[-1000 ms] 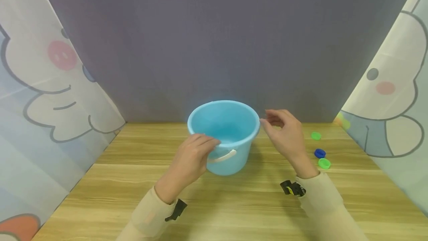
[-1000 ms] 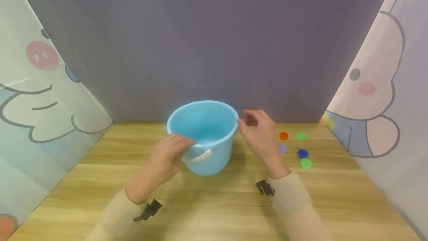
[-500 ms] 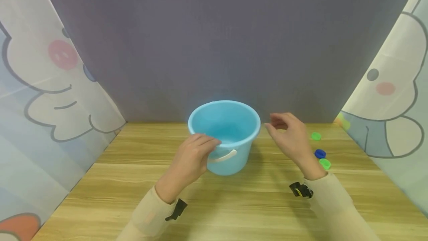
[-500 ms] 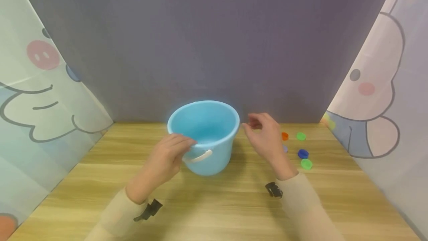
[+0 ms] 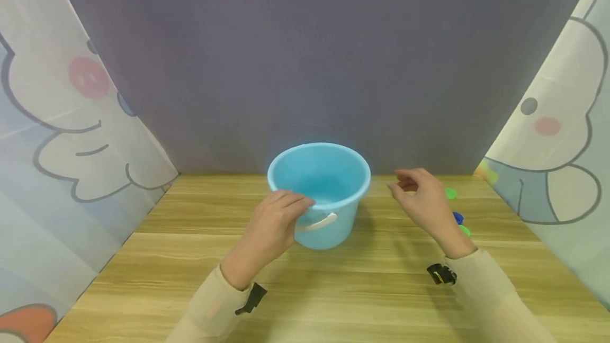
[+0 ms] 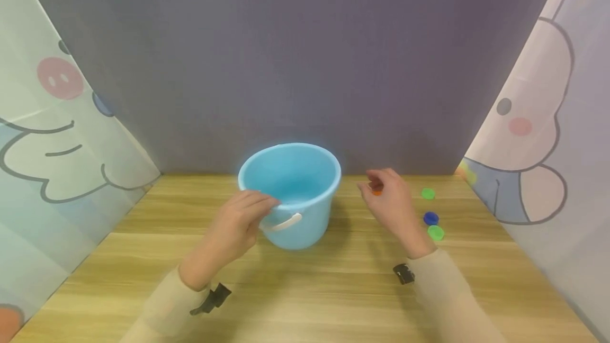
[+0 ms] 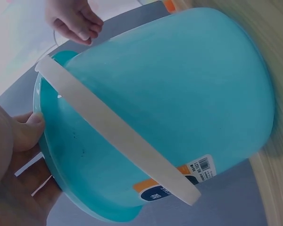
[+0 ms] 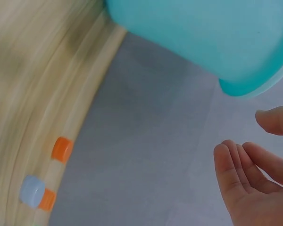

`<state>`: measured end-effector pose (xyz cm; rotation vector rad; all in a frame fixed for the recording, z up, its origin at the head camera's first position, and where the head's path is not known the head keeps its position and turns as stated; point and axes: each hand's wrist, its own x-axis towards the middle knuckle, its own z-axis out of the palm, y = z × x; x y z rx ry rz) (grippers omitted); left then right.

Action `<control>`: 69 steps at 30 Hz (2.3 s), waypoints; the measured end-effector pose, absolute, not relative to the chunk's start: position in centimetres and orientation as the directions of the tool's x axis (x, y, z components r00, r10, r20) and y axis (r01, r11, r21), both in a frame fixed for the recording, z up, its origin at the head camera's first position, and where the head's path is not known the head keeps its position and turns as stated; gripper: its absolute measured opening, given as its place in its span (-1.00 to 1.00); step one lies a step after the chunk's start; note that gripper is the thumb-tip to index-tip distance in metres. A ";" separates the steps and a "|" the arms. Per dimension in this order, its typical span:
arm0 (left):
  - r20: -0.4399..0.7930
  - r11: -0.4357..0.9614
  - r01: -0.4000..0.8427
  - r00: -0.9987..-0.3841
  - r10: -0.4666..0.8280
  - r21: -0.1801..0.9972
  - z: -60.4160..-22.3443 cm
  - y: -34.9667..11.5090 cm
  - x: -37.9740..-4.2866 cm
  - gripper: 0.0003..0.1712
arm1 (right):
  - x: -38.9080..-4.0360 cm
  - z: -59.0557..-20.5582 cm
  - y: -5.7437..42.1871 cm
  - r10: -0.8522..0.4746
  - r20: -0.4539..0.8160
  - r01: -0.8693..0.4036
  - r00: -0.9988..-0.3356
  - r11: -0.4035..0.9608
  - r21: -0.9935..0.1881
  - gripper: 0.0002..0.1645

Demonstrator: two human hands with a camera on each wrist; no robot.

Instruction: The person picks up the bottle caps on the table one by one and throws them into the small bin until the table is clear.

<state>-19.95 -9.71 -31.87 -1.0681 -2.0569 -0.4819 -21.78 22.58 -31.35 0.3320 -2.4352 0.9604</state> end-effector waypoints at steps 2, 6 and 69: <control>0.764 0.584 0.812 -0.365 0.532 -0.019 -31.8 -9.7 -19.9 -0.53 | -21.9 -31.5 23.0 -0.045 0.513 -0.378 -0.857 0.733 -0.566 -0.53; 0.760 0.590 0.807 -0.364 0.539 -0.032 -31.7 -9.6 -19.9 -0.49 | -22.2 -31.8 23.8 -0.053 0.492 -0.360 -0.869 0.750 -0.556 -0.52; 0.737 0.626 0.779 -0.415 0.534 -0.015 -31.7 -9.5 -19.5 -0.45 | -26.9 -36.3 30.8 -0.129 0.134 -0.174 -0.983 0.895 -0.412 -0.35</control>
